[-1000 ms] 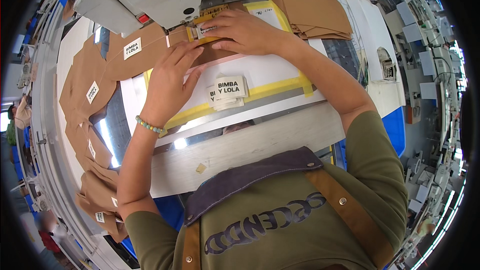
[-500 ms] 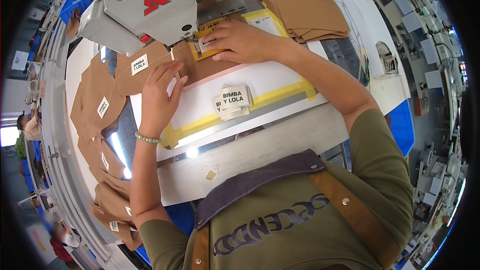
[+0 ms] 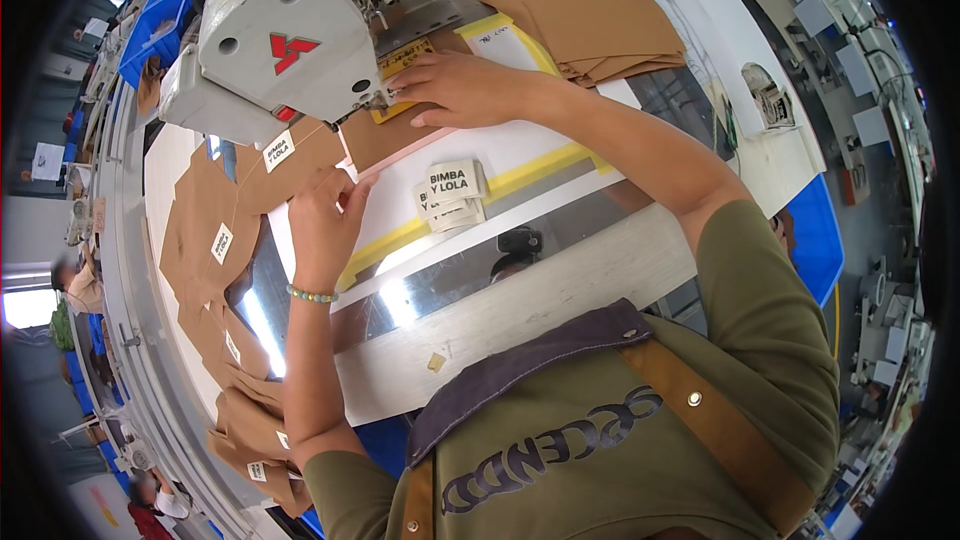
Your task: Sewing textile labels onto pieces of brown leather using an industrial sewing machine.
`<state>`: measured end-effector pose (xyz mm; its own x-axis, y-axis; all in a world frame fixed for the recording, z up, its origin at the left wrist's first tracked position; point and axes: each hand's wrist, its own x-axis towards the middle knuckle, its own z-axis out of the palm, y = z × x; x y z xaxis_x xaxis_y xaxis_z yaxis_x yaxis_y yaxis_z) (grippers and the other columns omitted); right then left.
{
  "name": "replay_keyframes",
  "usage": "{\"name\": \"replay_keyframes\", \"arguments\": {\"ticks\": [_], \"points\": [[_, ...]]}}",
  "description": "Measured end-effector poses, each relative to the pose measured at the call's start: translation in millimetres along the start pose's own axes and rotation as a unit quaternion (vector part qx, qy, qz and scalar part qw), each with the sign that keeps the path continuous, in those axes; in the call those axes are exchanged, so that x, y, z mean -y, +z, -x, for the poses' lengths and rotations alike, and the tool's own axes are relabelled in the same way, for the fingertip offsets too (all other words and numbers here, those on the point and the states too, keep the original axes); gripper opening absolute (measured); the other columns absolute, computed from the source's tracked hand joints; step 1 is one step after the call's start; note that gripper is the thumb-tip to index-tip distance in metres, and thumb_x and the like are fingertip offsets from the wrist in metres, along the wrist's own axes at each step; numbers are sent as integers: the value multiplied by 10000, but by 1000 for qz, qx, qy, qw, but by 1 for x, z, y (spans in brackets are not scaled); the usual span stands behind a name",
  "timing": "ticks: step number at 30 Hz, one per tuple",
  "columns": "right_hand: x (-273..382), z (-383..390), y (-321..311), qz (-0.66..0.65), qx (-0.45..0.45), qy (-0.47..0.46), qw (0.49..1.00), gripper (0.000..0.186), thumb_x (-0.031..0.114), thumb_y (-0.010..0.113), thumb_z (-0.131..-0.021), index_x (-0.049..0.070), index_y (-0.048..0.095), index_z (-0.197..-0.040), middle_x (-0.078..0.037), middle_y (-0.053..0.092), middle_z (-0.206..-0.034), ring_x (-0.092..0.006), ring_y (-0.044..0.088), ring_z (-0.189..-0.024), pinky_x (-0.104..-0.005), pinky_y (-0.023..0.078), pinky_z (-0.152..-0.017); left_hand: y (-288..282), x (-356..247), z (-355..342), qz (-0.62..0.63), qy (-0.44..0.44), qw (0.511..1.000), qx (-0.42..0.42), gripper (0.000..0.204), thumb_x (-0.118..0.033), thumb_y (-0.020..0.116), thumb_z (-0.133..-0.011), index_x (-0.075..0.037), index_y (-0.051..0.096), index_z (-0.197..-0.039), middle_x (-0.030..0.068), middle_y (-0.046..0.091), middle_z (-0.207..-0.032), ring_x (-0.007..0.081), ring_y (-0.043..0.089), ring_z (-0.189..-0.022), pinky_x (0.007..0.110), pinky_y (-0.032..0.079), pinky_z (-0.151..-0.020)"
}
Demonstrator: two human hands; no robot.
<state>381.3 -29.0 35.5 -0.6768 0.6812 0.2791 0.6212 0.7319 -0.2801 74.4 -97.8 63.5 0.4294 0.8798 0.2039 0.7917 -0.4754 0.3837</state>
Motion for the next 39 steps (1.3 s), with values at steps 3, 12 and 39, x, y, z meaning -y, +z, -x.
{"name": "replay_keyframes", "arguments": {"ticks": [3,12,39], "points": [[0,3,4,14,-8,-2,1000,506,410,632,-1073,20,736,-1377,-119,600,-1595,-329,518,-1457,-463,402,-1252,3,4,0,-31,25,999,-3,134,-101,779,-993,23,756,-949,121,728,-883,260,703,-740,342,592,-727],[-16,90,-54,46,-122,114,985,392,350,661,-1079,84,763,-1349,-81,611,-1586,-304,510,-1479,-459,368,-1272,5,7,-4,49,105,993,-22,352,-103,751,-990,-6,731,-1327,158,717,-1372,380,642,-1303,472,510,-1126],[-67,116,-58,-132,-367,268,881,245,245,698,-1062,47,812,-1151,-31,779,-1299,-186,727,-1101,-318,597,-866,34,-4,-54,-11,171,985,-1,401,-199,777,-976,-56,742,-1349,74,671,-1495,382,559,-1318,479,454,-1165]]}}
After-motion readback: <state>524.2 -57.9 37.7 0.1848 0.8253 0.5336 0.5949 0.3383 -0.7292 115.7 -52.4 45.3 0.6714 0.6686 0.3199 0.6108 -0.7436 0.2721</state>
